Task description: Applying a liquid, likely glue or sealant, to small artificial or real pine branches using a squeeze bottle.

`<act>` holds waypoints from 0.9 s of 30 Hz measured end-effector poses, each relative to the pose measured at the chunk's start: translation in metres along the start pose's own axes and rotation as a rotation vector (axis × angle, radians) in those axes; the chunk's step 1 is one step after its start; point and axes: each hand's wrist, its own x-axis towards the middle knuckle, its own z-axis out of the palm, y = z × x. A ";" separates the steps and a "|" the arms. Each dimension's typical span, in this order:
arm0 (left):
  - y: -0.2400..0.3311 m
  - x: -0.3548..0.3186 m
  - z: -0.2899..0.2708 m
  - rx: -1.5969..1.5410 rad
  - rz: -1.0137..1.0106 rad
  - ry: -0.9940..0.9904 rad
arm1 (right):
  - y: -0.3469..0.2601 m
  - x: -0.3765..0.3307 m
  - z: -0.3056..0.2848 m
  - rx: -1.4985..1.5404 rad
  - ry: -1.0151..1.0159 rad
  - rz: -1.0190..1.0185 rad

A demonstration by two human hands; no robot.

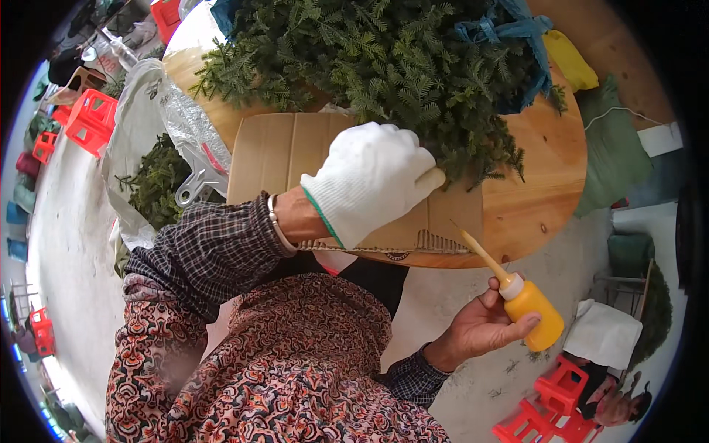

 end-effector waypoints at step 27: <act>-0.062 -0.059 -0.096 -0.836 -0.957 -0.560 | 0.002 -0.018 0.024 0.146 -0.254 0.171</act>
